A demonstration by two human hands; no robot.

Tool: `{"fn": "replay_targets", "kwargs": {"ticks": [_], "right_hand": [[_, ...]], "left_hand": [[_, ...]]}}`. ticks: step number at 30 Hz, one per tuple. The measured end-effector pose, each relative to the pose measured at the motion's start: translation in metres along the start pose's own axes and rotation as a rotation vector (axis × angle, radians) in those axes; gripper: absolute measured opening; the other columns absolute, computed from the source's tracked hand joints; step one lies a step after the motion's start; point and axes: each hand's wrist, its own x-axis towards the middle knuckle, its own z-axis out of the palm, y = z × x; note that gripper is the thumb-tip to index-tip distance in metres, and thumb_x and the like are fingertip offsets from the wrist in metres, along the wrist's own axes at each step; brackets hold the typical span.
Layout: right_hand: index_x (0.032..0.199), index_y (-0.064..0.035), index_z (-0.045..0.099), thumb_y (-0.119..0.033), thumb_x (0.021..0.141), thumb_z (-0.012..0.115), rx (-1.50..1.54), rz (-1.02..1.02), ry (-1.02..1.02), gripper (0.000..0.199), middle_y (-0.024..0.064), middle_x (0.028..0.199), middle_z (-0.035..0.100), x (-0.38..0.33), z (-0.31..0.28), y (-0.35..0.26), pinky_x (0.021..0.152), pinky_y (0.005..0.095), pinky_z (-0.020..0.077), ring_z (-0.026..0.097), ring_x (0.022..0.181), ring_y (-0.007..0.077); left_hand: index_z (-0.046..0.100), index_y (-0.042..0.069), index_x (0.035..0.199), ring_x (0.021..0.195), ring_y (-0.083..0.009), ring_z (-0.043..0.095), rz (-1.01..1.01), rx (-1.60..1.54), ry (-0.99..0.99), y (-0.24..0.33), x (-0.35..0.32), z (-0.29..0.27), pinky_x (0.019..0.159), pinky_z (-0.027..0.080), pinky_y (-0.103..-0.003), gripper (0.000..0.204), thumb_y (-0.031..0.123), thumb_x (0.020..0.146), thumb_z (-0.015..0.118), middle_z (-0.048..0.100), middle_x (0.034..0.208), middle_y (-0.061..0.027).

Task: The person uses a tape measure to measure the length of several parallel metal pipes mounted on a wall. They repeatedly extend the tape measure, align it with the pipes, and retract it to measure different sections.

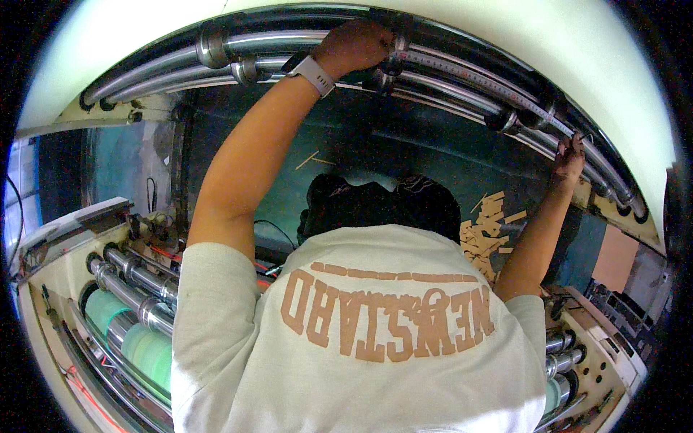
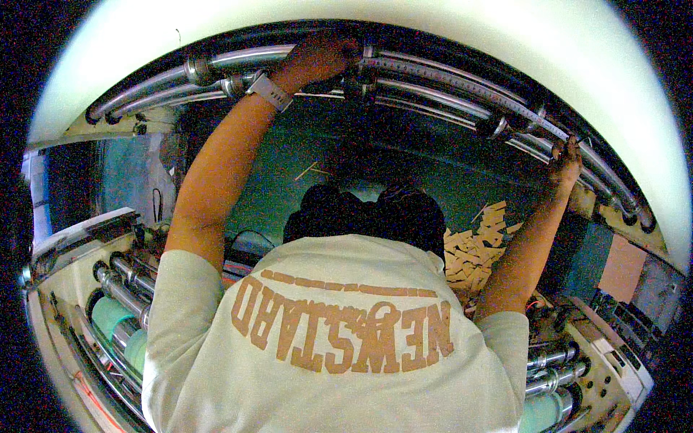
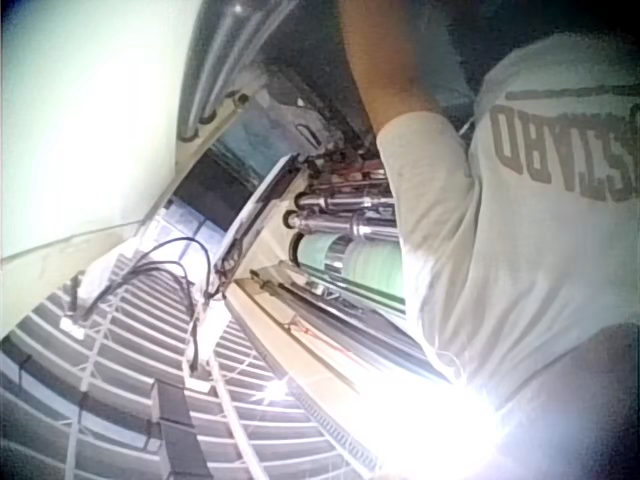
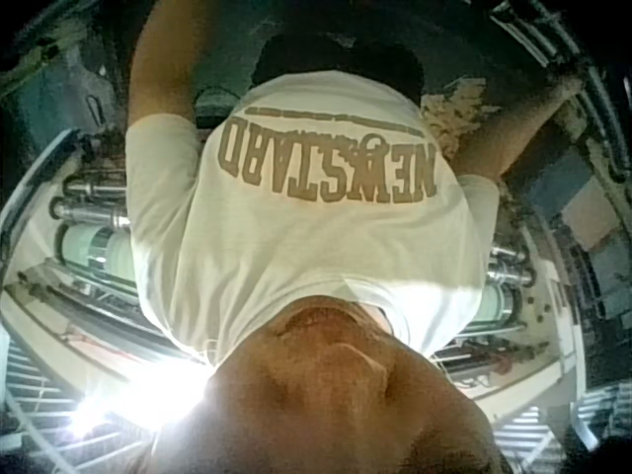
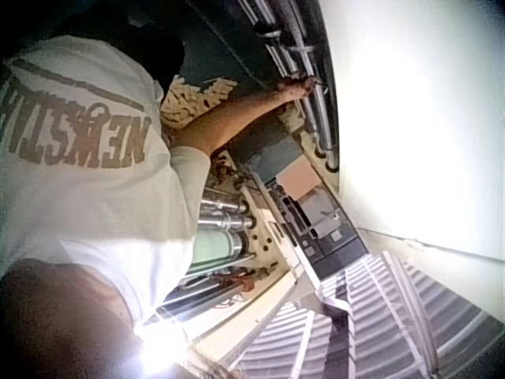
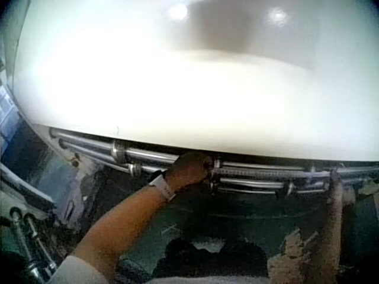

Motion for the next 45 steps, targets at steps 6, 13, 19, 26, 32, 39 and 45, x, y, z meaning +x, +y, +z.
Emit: {"fn": "replay_targets", "kwargs": {"ticks": [6,13,19,26,32,39,45], "right_hand": [[0.079,-0.0053,0.051,-0.012,0.08,0.057,-0.247,-0.088,0.045,0.009,-0.0002,0.064,0.043,0.01,-0.015,0.012,0.045,0.0194,0.0269,0.039,0.057,0.0093],[0.077,-0.0058,0.05,-0.011,0.081,0.056,-0.173,-0.12,-0.007,0.009,-0.0004,0.064,0.042,0.018,-0.024,0.018,0.043,0.0198,0.0268,0.039,0.056,0.0097],[0.074,-0.0071,0.048,-0.01,0.081,0.056,-0.096,-0.062,0.033,0.011,-0.0015,0.065,0.04,0.015,-0.022,0.017,0.044,0.0199,0.0273,0.038,0.056,0.009],[0.074,-0.0076,0.046,-0.01,0.081,0.056,0.024,0.019,0.091,0.012,-0.0015,0.065,0.04,-0.003,0.007,0.001,0.044,0.0205,0.0278,0.037,0.056,0.009],[0.071,-0.0078,0.046,-0.012,0.081,0.056,-0.125,-0.081,0.047,0.015,-0.0007,0.063,0.04,0.005,-0.007,0.008,0.044,0.0207,0.0273,0.037,0.056,0.0097],[0.067,-0.0093,0.043,-0.013,0.08,0.058,0.005,-0.027,0.049,0.02,-0.0009,0.06,0.036,0.006,-0.008,0.007,0.045,0.0217,0.0259,0.035,0.056,0.0107],[0.068,-0.0093,0.044,-0.014,0.08,0.058,-0.213,-0.094,0.043,0.019,-0.0009,0.062,0.038,0.006,-0.006,0.01,0.045,0.0215,0.0264,0.036,0.057,0.0108]], "left_hand": [[0.062,0.007,0.077,0.072,-0.0319,0.058,0.076,0.041,0.078,-0.01,0.003,0.013,0.07,0.047,-0.043,0.024,0.021,0.075,0.043,0.06,0.078,-0.0163],[0.062,0.007,0.077,0.075,-0.032,0.058,0.043,0.081,0.057,-0.004,0.002,0.007,0.072,0.047,-0.042,0.025,0.023,0.076,0.043,0.06,0.081,-0.0162],[0.061,0.007,0.078,0.076,-0.033,0.057,-0.019,-0.026,0.02,-0.001,0.001,0.003,0.073,0.046,-0.043,0.024,0.022,0.075,0.043,0.059,0.081,-0.0171],[0.061,0.007,0.075,0.075,-0.0331,0.057,0.049,-0.006,0.06,-0.01,0.004,0.012,0.073,0.046,-0.044,0.022,0.02,0.073,0.044,0.059,0.079,-0.0175],[0.061,0.007,0.075,0.074,-0.0333,0.057,-0.003,-0.033,-0.037,-0.006,0.007,0.006,0.072,0.046,-0.044,0.02,0.019,0.072,0.045,0.058,0.078,-0.018],[0.061,0.006,0.074,0.073,-0.0327,0.057,0.055,0.007,0.046,-0.005,0.005,0.005,0.071,0.046,-0.043,0.019,0.018,0.07,0.046,0.059,0.078,-0.0176],[0.061,0.005,0.076,0.072,-0.0325,0.057,0.034,-0.025,0.038,-0.005,0.003,0.003,0.071,0.046,-0.042,0.021,0.019,0.072,0.046,0.059,0.076,-0.0177]]}}
